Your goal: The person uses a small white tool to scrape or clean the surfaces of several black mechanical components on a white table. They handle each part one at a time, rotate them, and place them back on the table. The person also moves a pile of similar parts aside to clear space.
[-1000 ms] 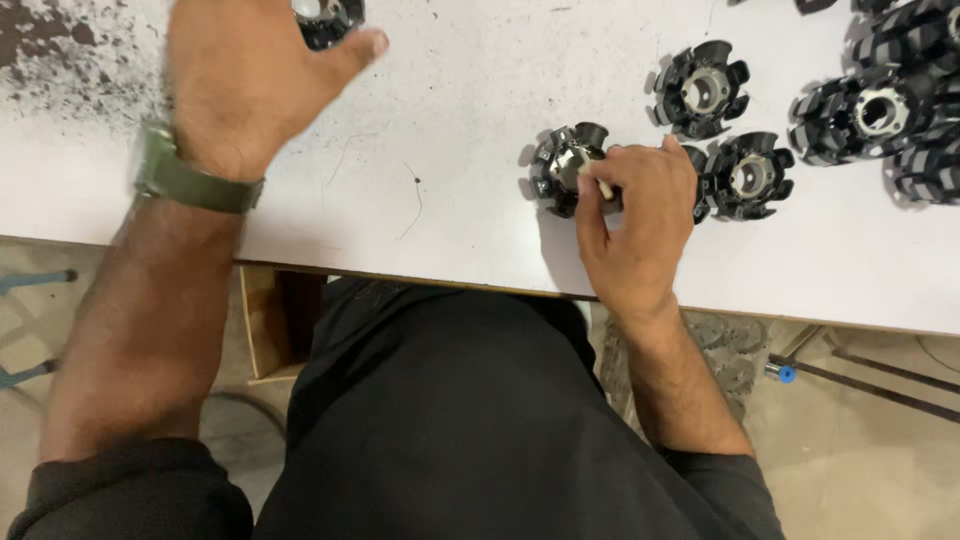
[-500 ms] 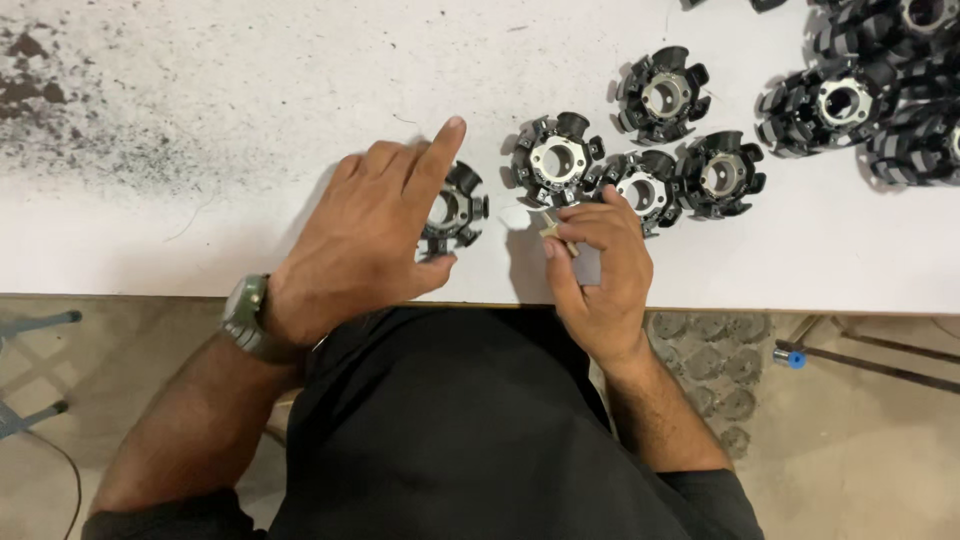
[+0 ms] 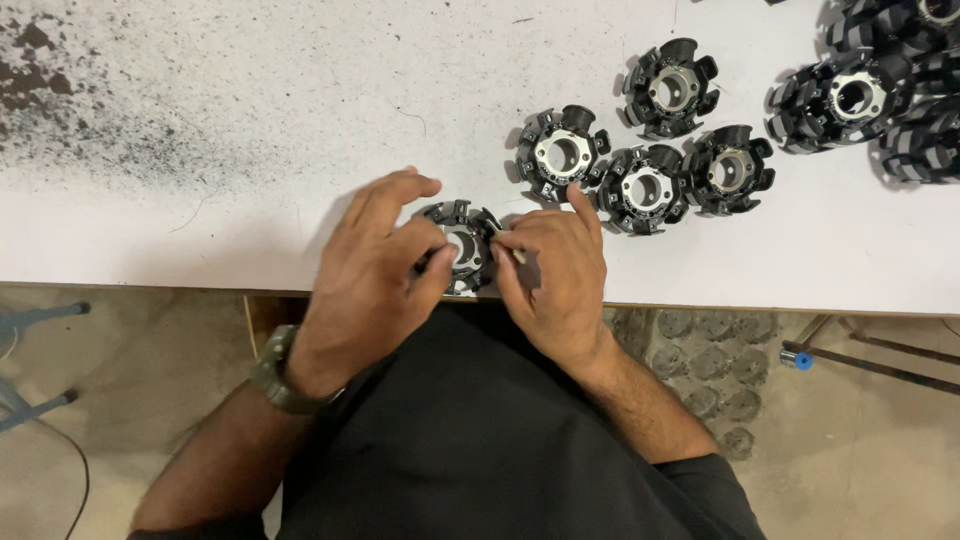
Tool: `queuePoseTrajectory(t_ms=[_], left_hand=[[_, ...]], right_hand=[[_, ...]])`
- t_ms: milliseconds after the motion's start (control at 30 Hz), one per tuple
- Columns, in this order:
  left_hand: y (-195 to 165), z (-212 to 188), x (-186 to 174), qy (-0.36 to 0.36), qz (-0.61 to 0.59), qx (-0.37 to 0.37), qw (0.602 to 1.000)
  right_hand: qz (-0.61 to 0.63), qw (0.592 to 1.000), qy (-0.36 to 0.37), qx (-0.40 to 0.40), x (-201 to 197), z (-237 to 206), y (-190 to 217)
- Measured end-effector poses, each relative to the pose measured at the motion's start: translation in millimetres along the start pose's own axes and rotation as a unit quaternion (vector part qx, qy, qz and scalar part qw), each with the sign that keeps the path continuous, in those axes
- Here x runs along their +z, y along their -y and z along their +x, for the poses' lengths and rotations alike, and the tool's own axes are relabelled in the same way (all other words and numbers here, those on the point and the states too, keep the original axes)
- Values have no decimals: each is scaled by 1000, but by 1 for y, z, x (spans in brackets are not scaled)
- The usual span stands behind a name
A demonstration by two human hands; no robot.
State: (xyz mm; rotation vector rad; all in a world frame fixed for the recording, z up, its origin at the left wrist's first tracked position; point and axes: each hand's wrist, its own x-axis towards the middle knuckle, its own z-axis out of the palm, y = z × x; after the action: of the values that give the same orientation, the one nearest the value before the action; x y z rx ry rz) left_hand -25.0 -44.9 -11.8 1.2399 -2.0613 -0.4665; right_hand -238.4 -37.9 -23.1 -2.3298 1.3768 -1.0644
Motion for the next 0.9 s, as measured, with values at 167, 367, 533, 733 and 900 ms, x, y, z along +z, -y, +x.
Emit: queuePoseTrajectory(t_ms=[167, 367, 533, 733, 900], left_hand=[[0, -10, -43, 90, 87, -17, 992], [-19, 3, -33, 48, 72, 76, 993], [-15, 12, -4, 79, 15, 1, 997], [-2, 7, 6, 24, 31, -17, 999], [4, 3, 22, -29, 7, -23, 999]], right_hand=[[8, 1000, 1, 3, 4, -3, -1], [16, 999, 11, 26, 6, -8, 6], [19, 1000, 3, 22, 5, -9, 8], [22, 1000, -8, -11, 11, -6, 1], [2, 1000, -5, -21, 11, -3, -1]])
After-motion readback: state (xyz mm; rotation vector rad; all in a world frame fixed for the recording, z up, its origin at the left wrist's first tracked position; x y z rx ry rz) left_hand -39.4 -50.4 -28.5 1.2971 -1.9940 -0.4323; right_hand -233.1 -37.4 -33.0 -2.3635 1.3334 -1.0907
